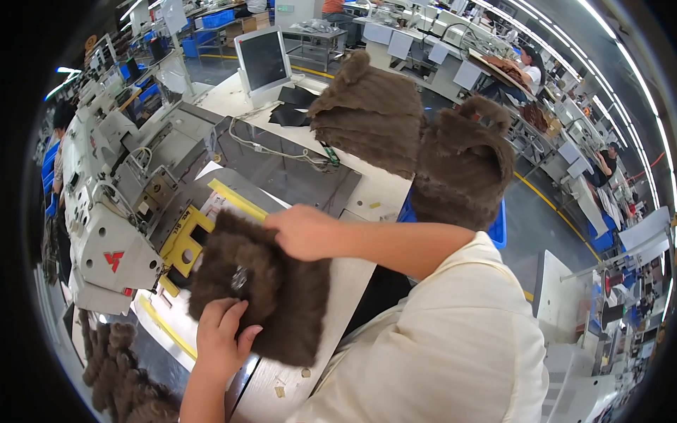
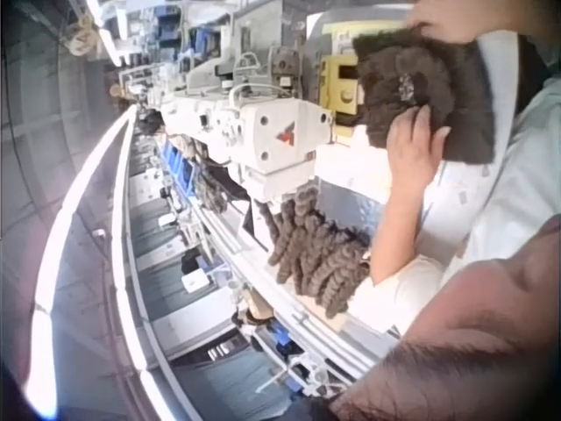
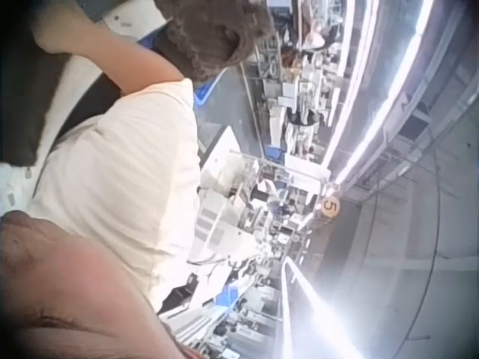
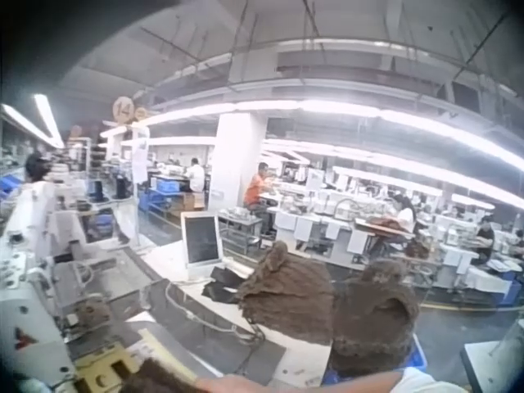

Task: Sewing braided fur components onto a fur panel using an industrial sewing machine.

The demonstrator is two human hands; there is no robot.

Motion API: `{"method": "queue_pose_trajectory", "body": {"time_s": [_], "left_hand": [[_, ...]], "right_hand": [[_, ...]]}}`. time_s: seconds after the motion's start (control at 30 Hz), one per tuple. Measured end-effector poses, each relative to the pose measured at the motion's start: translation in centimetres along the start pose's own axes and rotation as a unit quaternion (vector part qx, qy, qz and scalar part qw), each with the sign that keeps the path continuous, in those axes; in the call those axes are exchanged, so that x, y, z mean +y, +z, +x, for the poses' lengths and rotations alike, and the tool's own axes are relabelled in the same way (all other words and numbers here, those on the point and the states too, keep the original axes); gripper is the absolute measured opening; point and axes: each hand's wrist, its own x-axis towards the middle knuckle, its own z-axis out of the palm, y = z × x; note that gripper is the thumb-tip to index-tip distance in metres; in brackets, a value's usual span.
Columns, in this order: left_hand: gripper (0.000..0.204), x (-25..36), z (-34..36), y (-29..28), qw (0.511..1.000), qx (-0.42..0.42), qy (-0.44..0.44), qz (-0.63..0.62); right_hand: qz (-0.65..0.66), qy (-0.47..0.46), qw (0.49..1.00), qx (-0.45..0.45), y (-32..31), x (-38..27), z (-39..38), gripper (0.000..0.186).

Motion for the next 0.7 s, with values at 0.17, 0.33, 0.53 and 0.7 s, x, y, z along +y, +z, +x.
{"method": "queue_pose_trajectory", "body": {"time_s": [0.17,0.33,0.53,0.7], "left_hand": [[0.048,-1.0,0.0,0.6,0.998,0.062,0.006,0.013],[0.044,-1.6,-0.7,0.6,0.998,0.037,-0.042,0.011],[0.038,-3.3,-0.6,0.6,0.996,0.045,-0.082,0.013],[0.036,-3.7,-0.8,0.8,0.992,0.046,-0.115,0.012]], "right_hand": [[-0.089,-0.128,0.973,0.168,-9.0,1.1,0.4,0.024],[-0.187,-0.193,0.934,0.236,-22.0,2.1,5.2,0.023],[-0.429,0.001,0.862,0.270,-36.8,10.7,8.6,0.034],[-0.297,0.057,0.937,0.176,-32.1,15.1,12.4,0.069]]}}
